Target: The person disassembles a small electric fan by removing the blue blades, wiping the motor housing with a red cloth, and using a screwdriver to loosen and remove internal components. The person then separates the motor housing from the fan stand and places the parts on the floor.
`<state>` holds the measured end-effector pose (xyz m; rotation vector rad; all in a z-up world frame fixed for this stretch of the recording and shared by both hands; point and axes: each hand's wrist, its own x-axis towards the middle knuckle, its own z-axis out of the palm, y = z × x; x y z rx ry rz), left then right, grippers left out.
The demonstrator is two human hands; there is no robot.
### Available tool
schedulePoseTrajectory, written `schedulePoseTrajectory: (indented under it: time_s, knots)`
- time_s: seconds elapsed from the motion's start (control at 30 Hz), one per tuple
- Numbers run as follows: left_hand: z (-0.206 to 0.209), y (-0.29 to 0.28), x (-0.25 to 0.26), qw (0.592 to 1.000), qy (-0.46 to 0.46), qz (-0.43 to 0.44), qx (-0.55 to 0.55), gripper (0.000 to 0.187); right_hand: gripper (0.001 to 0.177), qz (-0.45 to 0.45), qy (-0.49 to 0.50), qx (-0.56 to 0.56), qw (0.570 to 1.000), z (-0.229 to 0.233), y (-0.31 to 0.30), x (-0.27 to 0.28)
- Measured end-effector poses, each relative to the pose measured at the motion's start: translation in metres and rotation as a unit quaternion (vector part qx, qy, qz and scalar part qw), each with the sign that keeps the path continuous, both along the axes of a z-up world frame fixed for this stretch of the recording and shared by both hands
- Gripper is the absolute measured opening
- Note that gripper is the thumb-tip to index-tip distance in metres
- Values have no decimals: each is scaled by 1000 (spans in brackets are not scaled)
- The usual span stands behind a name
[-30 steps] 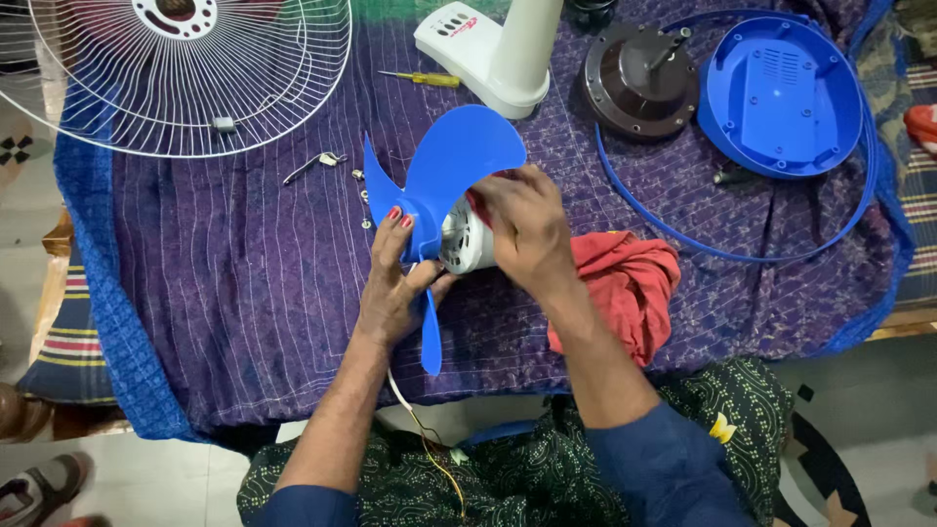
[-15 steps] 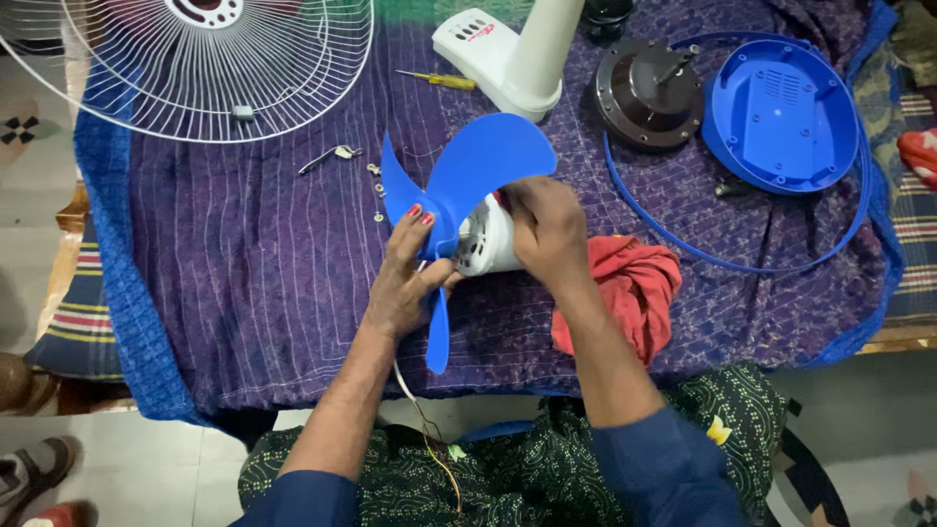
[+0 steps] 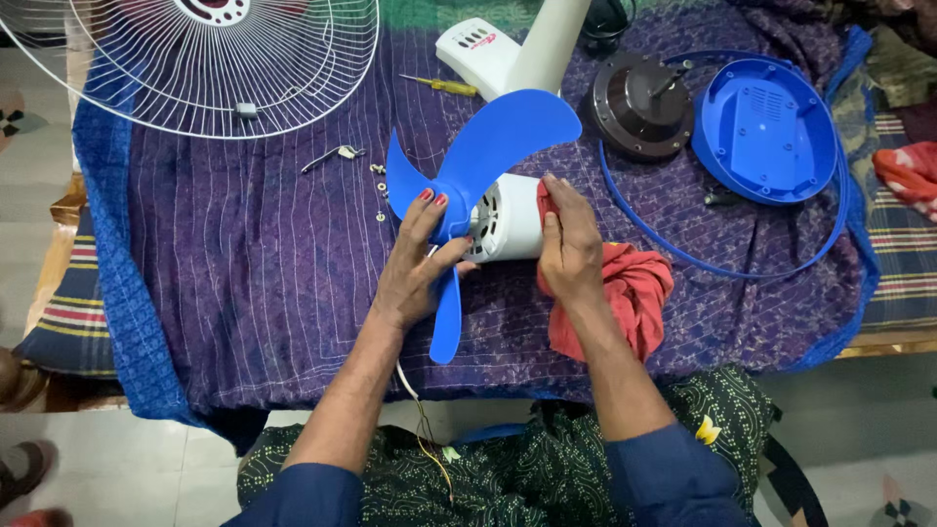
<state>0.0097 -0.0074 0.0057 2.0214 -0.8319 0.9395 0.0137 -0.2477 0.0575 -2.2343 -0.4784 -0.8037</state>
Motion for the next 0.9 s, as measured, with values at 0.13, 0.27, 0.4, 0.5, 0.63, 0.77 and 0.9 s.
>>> schedulePoseTrajectory:
  time_s: [0.13, 0.27, 0.4, 0.5, 0.63, 0.77, 0.9]
  knots:
    - [5, -3, 4, 997, 42, -30, -61, 88, 39, -29, 4, 11, 999, -2, 3, 11]
    - [9, -5, 6, 995, 43, 2, -86, 108, 38, -38, 5, 38, 999, -5, 2, 15]
    - [13, -5, 3, 997, 45, 51, -45, 115, 39, -35, -15, 51, 998, -10, 1, 17]
    - [16, -5, 5, 997, 43, 51, -41, 116, 39, -31, -37, 61, 997, -15, 1, 16]
    - [15, -4, 6, 990, 77, -17, -114, 112, 40, -28, -40, 76, 996, -21, -2, 17]
    - [13, -4, 8, 987, 98, -35, -123, 107, 42, 8, -47, 104, 993, -29, -9, 19]
    - [11, -9, 14, 987, 111, -1, -112, 90, 42, 29, -57, 146, 987, -40, -18, 20]
